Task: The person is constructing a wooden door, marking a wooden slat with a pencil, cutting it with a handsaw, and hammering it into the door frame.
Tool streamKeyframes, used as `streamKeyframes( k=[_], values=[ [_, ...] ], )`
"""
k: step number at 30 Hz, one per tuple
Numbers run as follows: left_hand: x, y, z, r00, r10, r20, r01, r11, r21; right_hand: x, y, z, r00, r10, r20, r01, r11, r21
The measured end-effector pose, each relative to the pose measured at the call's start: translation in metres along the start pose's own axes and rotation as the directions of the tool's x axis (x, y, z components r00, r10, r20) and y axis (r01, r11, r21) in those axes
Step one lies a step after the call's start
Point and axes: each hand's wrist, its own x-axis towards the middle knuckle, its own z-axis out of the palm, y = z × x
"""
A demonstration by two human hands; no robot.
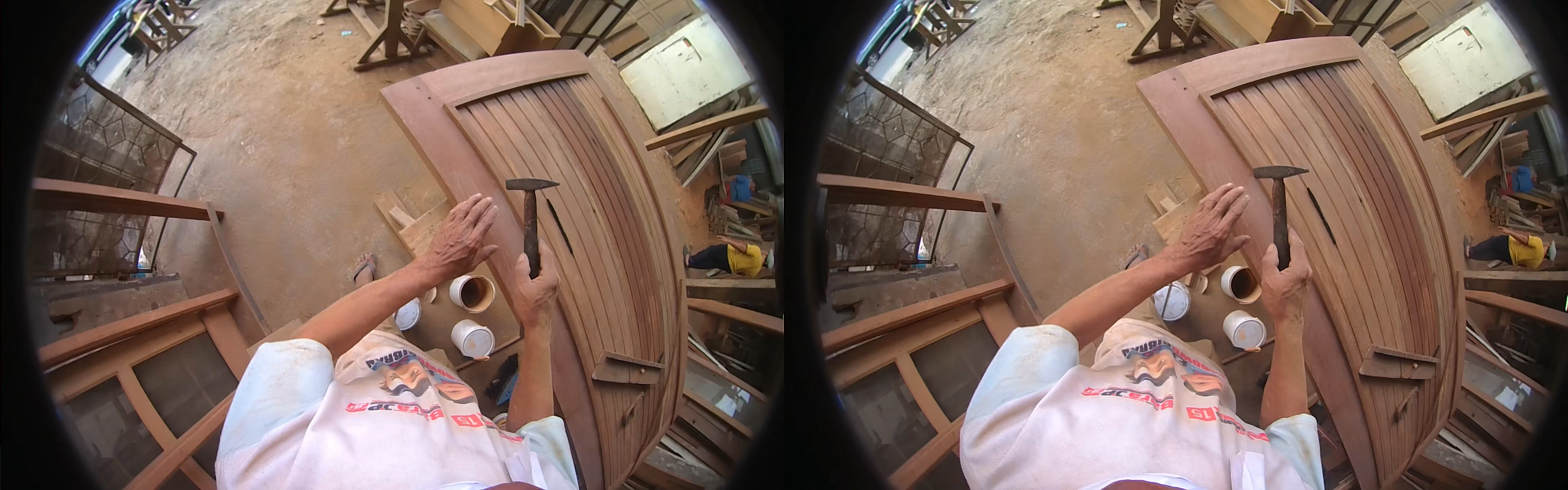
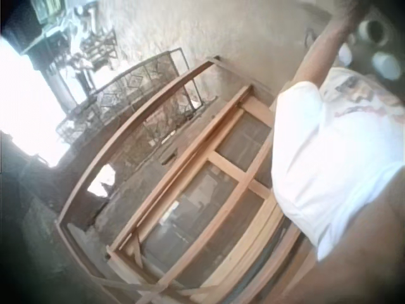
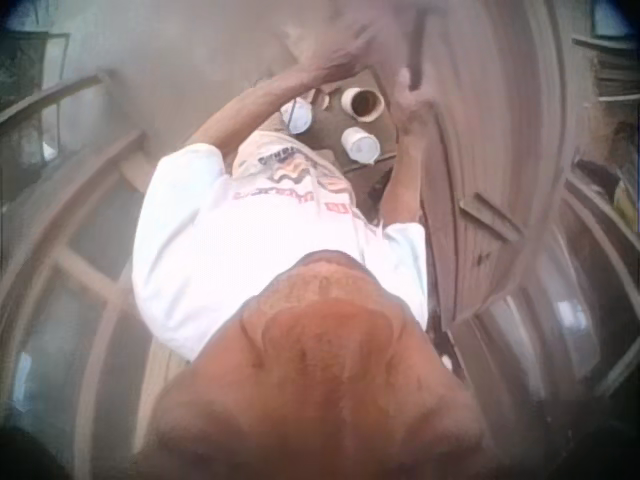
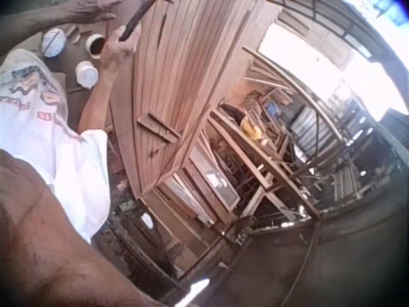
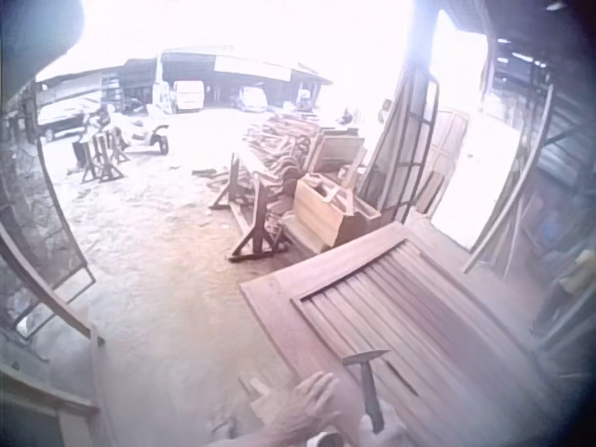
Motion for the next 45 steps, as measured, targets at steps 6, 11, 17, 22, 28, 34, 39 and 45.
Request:
streamKeyframes(
  k=[6, 11, 17, 22, 28, 34, 39, 45],
  values=[
    [0.082, -0.079, -0.011, 0.988, 0.05, 0.144, -0.048, 0.999, -0.018, 0.086, -0.048, 0.06, 0.993, -0.115, 0.012, 0.115, 0.967, -0.226],
    [0.095, -0.103, -0.007, 0.955, 0.048, 0.293, -0.06, 0.998, 0.035, 0.119, -0.064, 0.101, 0.999, 0.032, 0.014, -0.026, 0.96, -0.279],
    [0.095, -0.107, -0.017, 0.926, 0.029, 0.377, 0.012, 0.994, -0.105, 0.146, -0.075, 0.128, 0.993, 0.107, 0.043, -0.088, 0.944, -0.317],
    [0.106, -0.11, -0.03, 0.883, 0.035, 0.469, 0.036, 0.989, -0.142, 0.151, -0.074, 0.132, 0.997, 0.08, 0.007, -0.072, 0.932, -0.355],
    [0.113, -0.112, -0.035, 0.861, -0.006, 0.509, 0.148, 0.96, -0.238, 0.157, -0.078, 0.129, 0.978, 0.199, 0.065, -0.164, 0.921, -0.353],
    [0.117, -0.114, -0.038, 0.826, -0.013, 0.563, 0.188, 0.949, -0.254, 0.166, -0.081, 0.127, 0.972, 0.198, 0.127, -0.143, 0.927, -0.346],
    [0.12, -0.111, -0.041, 0.786, -0.013, 0.618, 0.176, 0.963, -0.204, 0.17, -0.079, 0.128, 0.978, 0.182, 0.1, -0.135, 0.923, -0.36],
    [0.118, -0.11, -0.039, 0.782, -0.025, 0.623, 0.196, 0.958, -0.207, 0.168, -0.069, 0.128, 0.97, 0.203, 0.13, -0.149, 0.929, -0.339]
  ],
)
